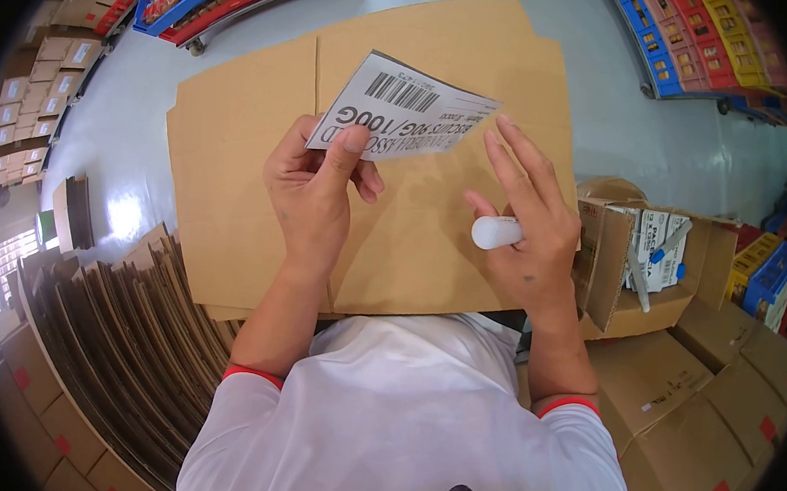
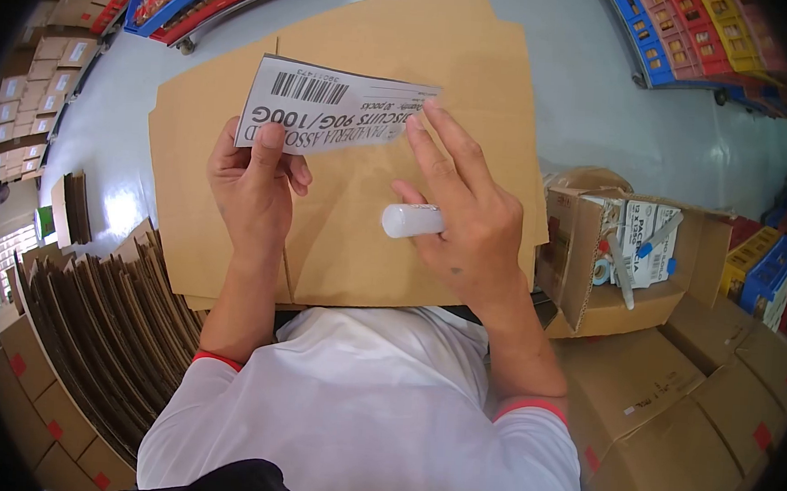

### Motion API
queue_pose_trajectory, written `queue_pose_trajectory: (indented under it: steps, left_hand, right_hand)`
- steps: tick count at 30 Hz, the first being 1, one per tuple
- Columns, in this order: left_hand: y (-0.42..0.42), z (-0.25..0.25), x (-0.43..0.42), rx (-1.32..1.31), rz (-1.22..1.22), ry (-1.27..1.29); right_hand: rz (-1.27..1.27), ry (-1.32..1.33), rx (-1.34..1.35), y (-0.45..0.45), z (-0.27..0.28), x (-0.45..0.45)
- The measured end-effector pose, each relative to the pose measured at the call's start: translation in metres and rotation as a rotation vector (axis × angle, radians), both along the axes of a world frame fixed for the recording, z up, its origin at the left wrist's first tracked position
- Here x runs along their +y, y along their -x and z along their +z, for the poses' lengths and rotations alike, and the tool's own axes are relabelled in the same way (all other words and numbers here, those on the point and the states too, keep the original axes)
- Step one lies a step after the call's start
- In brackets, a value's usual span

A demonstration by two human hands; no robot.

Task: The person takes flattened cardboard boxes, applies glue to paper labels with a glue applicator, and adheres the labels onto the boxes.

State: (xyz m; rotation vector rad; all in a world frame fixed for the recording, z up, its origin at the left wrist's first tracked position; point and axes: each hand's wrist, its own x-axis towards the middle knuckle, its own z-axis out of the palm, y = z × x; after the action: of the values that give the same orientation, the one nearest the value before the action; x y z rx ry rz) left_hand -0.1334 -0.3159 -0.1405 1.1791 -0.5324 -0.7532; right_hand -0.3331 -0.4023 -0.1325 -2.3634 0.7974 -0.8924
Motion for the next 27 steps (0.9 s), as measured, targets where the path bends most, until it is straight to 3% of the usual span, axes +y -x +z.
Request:
queue_pose_trajectory:
  steps: [2, 12, 21, 24, 26, 27]
  left_hand:
    - [0.001, 0.000, 0.001, -0.020, 0.002, 0.006]
    - [0.003, 0.000, 0.005, -0.053, 0.006, 0.044]
    - [0.001, -0.005, 0.008, -0.073, -0.031, 0.064]
    - [0.000, -0.007, 0.012, -0.082, -0.070, 0.058]
    - [-0.001, -0.008, 0.014, -0.087, -0.095, 0.044]
    - [-0.001, -0.008, 0.014, -0.117, -0.103, 0.042]
  right_hand:
    - [0.006, -0.134, -0.035, 0.000, 0.002, 0.001]
    - [-0.073, -0.108, -0.092, -0.006, -0.009, -0.004]
    - [-0.088, -0.284, -0.180, -0.007, -0.004, -0.001]
    - [-0.113, -0.507, -0.151, -0.002, 0.005, -0.006]
    - [-0.031, -1.114, -0.508, 0.000, 0.016, -0.015]
    - [-0.033, -1.113, -0.509, 0.002, 0.017, -0.020]
